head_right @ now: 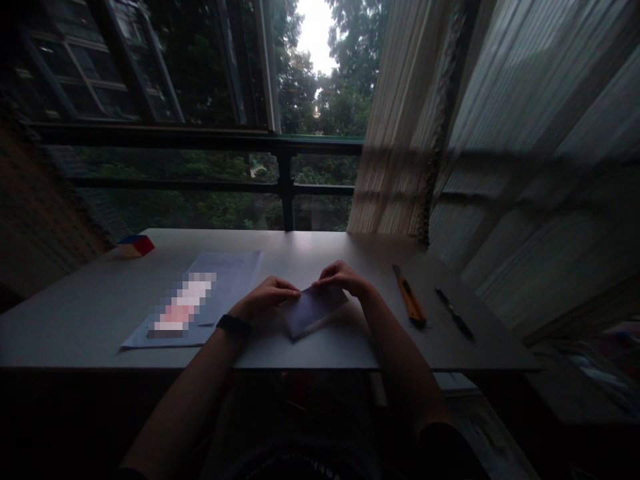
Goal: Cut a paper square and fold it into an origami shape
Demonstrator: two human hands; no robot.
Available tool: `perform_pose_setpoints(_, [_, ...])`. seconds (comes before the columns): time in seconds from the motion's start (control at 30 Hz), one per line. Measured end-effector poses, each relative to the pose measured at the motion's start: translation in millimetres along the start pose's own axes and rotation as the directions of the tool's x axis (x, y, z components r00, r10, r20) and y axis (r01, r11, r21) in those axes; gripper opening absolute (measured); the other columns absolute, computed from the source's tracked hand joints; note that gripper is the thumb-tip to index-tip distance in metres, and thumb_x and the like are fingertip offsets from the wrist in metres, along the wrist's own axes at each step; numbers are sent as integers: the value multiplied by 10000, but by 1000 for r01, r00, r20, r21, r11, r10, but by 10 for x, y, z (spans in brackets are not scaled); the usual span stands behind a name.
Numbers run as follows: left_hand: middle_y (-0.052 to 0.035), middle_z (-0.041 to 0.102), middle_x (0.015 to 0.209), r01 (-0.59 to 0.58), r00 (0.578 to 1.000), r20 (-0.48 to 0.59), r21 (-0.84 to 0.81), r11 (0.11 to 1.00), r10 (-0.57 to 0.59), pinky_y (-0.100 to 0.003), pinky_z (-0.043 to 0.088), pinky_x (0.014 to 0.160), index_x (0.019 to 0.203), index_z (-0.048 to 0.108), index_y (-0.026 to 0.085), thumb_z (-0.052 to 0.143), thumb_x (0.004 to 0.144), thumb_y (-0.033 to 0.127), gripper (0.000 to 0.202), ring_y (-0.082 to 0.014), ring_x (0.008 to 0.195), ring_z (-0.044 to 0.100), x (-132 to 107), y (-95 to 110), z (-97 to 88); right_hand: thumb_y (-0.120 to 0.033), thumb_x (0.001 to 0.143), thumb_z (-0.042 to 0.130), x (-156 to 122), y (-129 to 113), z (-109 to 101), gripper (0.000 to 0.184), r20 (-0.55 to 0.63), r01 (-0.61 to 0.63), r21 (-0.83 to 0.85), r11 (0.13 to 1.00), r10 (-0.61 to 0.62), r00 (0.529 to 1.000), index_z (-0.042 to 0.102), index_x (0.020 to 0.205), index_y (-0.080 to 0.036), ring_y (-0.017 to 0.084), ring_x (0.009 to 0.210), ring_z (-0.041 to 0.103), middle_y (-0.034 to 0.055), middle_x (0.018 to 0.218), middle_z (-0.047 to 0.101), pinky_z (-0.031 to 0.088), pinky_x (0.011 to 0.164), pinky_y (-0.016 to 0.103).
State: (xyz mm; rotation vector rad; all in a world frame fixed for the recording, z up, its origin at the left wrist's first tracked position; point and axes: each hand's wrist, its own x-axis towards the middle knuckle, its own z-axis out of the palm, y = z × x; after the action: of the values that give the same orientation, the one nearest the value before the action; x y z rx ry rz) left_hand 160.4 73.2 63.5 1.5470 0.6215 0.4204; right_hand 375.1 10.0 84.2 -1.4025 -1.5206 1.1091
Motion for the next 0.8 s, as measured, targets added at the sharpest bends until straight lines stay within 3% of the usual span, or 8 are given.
perform_pose_setpoints(0.3, [-127,683,798,111,986,132,-93,989,-98,-292,488,627,807,671,93,729,582,363,356,-198,671,642,-22,31,-44,-312,480,741,-197,-24,-350,229,-206,-51,138,989,79,975,648,563,-120,92,473,466,-6,501,548,298,475,231])
perform_pose_setpoints(0.37, [-138,682,822,123,988,104,-106,987,-112,-298,492,641,800,668,90,741,560,362,370,-206,688,644,-13,27,-47,-320,490,736,-243,12,-459,224,-272,-48,174,984,95,957,630,545,-130,84,446,440,-20,479,519,280,462,237])
perform_pose_setpoints(0.47, [-145,678,836,76,996,-33,-164,984,-83,-301,487,675,789,665,94,741,556,383,380,-213,741,640,21,22,-29,-314,475,743,-258,60,-536,223,-315,-69,185,980,126,941,635,557,-136,89,449,440,-21,480,519,276,465,245])
perform_pose_setpoints(0.57, [-139,668,873,-37,989,-149,-188,981,8,-286,474,679,822,666,97,708,592,437,413,-209,799,623,58,24,17,-305,472,748,-186,67,-430,225,-262,-36,185,982,85,961,644,566,-128,100,491,465,-6,511,547,292,490,247])
perform_pose_setpoints(0.7, [-78,658,760,-85,984,-164,-48,995,76,-230,414,552,873,679,108,679,616,470,445,-145,641,584,75,20,64,-322,482,750,-21,56,-112,236,-201,3,251,968,49,978,635,554,-130,84,477,446,-18,502,536,279,479,235])
perform_pose_setpoints(0.8, [-56,640,659,-106,967,-230,41,994,112,-223,368,519,765,695,96,709,573,451,405,-133,584,544,87,-2,62,-333,498,752,64,76,68,248,-143,17,233,972,17,990,663,602,-126,94,519,481,-3,550,579,311,507,230])
